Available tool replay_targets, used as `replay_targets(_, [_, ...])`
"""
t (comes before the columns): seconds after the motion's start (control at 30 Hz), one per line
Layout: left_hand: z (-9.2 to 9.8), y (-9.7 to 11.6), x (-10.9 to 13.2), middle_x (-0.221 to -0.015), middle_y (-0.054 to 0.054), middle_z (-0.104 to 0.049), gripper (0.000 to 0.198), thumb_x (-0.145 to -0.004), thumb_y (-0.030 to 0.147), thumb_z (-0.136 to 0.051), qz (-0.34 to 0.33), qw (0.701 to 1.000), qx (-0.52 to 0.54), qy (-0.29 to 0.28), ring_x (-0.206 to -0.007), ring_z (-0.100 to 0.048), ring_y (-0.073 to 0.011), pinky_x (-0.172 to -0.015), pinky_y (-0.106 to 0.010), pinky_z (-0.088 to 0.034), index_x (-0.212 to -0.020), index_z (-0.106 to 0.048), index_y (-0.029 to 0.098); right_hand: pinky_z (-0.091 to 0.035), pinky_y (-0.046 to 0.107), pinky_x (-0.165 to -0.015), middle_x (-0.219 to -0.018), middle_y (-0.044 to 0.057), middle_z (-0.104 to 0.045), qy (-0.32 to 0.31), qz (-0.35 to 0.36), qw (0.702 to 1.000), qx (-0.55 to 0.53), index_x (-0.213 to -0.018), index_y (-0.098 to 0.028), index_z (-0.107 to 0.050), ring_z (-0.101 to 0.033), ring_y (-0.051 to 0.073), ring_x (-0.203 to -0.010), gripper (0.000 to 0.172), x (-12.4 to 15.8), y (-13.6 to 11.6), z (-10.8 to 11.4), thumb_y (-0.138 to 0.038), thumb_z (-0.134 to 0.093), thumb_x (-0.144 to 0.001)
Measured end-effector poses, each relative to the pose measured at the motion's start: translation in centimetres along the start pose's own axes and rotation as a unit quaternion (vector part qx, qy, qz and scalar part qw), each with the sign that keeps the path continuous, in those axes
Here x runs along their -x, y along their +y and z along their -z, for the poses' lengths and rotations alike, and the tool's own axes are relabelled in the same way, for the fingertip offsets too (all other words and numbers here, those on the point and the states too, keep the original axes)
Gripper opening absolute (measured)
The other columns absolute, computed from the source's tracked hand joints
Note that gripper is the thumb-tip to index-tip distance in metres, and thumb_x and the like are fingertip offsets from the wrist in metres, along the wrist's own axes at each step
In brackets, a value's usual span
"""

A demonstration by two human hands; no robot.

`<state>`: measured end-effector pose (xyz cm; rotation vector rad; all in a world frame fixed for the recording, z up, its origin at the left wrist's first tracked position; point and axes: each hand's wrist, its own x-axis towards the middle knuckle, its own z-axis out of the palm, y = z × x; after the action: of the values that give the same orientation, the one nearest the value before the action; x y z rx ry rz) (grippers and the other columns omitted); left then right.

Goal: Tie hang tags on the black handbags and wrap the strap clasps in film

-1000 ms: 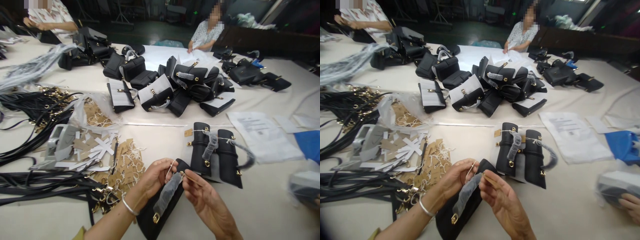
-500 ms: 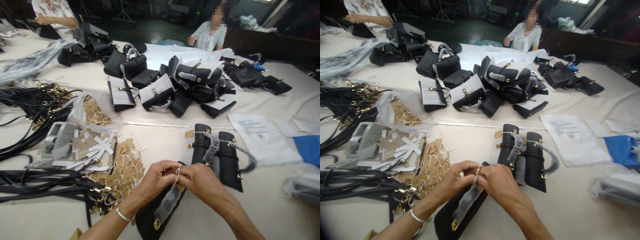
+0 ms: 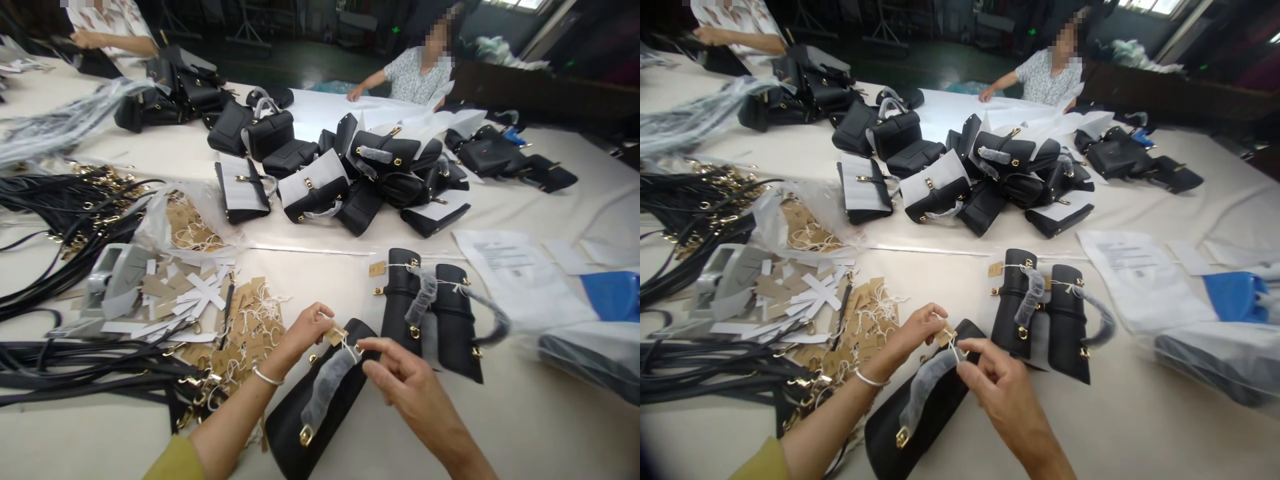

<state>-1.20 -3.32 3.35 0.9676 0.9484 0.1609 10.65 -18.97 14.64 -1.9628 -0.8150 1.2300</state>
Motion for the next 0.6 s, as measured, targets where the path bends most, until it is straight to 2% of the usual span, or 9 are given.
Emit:
replay_targets(0.1, [-0.6,-2.3,-0.8,-0.051,0.006,-0.052,0.023,-0.067,0.016,-0.065,0.052,0.994,0.09,0.035,-0.039,-0.039,-0.0075,-0.04,-0.019,-0.025,-0.088,-0.056,0.016,-0.04,0.021,-0.054,-0.064,-0.007,-0.05,-0.106,0.021,0.994,-0.031,-0.14,-0.026,-0.05,-0.047,0.01,-0.053,0.056,1.3,0.4,-2.1,-0.045,-0.059,-0.088])
replay_targets(0.17, [-1.3,-3.5,-0.7,-0.049,0.009,-0.047,0.024,-0.069,0.02,-0.064,0.055,0.988,0.125,0.078,-0.037,-0.035,-0.0066,-0.039,-0.018,-0.024,-0.091,-0.052,0.017,-0.039,0.021,-0.053,-0.067,-0.006,-0.054,-0.12,0.045,0.992,-0.003,-0.143,-0.028,-0.046,-0.047,0.01,-0.053,0.059,1.7,0.3,-3.6,-0.04,-0.061,-0.087])
replay_targets(0.23, [-2.0,-4.3,-0.3,-0.053,0.009,-0.046,0.028,-0.073,0.025,-0.063,0.037,0.977,0.165,0.126,-0.039,-0.037,-0.0065,-0.04,-0.017,-0.025,-0.096,-0.049,0.018,-0.039,0.021,-0.054,-0.067,-0.005,-0.057,-0.078,0.081,0.992,0.052,-0.13,-0.026,-0.058,-0.049,0.011,-0.055,0.047,1.8,0.4,-5.1,-0.039,-0.063,-0.085])
replay_targets(0.3, [-2.3,-4.7,0.4,-0.062,0.007,-0.05,0.033,-0.076,0.031,-0.063,0.004,0.965,0.202,0.169,-0.045,-0.043,-0.0071,-0.042,-0.017,-0.03,-0.102,-0.047,0.019,-0.039,0.02,-0.056,-0.063,-0.004,-0.058,0.0,0.126,0.987,0.101,-0.097,-0.021,-0.069,-0.051,0.011,-0.057,0.023,1.9,1.0,-6.2,-0.04,-0.062,-0.086])
replay_targets(0.37, [-2.1,-4.7,1.7,-0.07,0.005,-0.054,0.038,-0.077,0.038,-0.066,-0.027,0.952,0.233,0.198,-0.053,-0.05,-0.0079,-0.047,-0.017,-0.036,-0.104,-0.046,0.02,-0.038,0.02,-0.055,-0.058,-0.003,-0.057,0.066,0.183,0.972,0.132,-0.069,-0.019,-0.062,-0.052,0.01,-0.054,0.031,2.0,1.8,-7.0,-0.041,-0.057,-0.09])
replay_targets(0.43, [-1.2,-4.4,3.5,-0.081,0.001,-0.059,0.042,-0.078,0.045,-0.068,-0.06,0.947,0.246,0.195,-0.067,-0.058,-0.0106,-0.059,-0.02,-0.046,-0.106,-0.049,0.02,-0.035,0.021,-0.052,-0.052,-0.003,-0.054,0.091,0.25,0.948,0.174,-0.06,-0.019,-0.055,-0.05,0.009,-0.048,0.037,2.0,2.2,-7.2,-0.038,-0.055,-0.092])
replay_targets(0.5, [-0.1,-4.0,5.5,-0.099,-0.004,-0.065,0.047,-0.084,0.053,-0.063,-0.095,0.957,0.223,0.159,-0.088,-0.064,-0.0162,-0.078,-0.027,-0.052,-0.115,-0.052,0.02,-0.033,0.022,-0.05,-0.05,-0.003,-0.053,0.083,0.319,0.916,0.23,-0.059,-0.02,-0.054,-0.048,0.009,-0.046,0.035,1.6,1.9,-6.9,-0.033,-0.055,-0.091])
replay_targets(0.6, [1.2,-3.3,7.2,-0.137,-0.01,-0.056,0.063,-0.088,0.061,-0.054,-0.136,0.979,0.134,0.076,-0.125,-0.053,-0.0261,-0.105,-0.039,-0.043,-0.138,-0.043,0.024,-0.03,0.024,-0.048,-0.048,-0.003,-0.052,0.089,0.369,0.881,0.283,-0.057,-0.02,-0.053,-0.046,0.009,-0.043,0.036,-0.1,-0.4,-5.6,-0.028,-0.052,-0.092])
